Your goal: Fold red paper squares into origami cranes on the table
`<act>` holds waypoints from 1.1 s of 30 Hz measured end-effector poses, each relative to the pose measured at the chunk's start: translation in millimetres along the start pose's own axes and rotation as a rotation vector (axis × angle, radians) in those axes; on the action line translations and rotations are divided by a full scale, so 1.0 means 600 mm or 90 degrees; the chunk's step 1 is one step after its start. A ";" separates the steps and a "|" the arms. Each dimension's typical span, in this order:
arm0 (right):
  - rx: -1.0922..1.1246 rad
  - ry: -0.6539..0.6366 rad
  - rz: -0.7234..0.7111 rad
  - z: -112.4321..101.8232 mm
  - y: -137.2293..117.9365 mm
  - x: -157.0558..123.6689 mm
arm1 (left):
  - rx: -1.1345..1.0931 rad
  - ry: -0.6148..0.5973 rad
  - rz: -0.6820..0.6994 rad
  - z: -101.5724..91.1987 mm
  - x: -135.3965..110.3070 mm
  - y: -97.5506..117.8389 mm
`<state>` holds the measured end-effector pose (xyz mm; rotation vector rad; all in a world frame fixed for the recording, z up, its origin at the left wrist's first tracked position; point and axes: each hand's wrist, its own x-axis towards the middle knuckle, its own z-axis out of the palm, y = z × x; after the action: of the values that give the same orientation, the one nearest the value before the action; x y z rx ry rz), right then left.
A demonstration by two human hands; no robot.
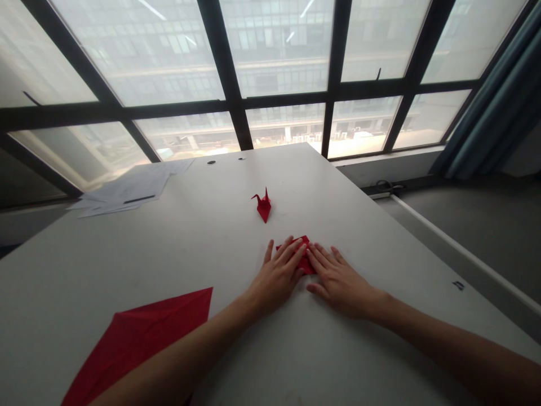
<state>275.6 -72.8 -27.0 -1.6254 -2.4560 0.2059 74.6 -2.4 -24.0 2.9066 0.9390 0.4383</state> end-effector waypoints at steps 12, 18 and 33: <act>0.014 -0.051 -0.054 -0.016 0.030 0.000 | 0.082 -0.099 -0.127 0.000 -0.004 0.004; 0.007 -0.038 -0.062 -0.015 0.033 -0.001 | 0.109 -0.056 -0.260 0.007 -0.006 0.003; -0.003 -0.064 0.058 -0.042 0.062 -0.029 | 0.029 -0.069 -0.014 0.001 -0.007 0.005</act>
<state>321.5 -74.2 -12.3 -1.7724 -2.4577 0.3034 73.1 -7.2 -25.3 2.9227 0.9758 0.2583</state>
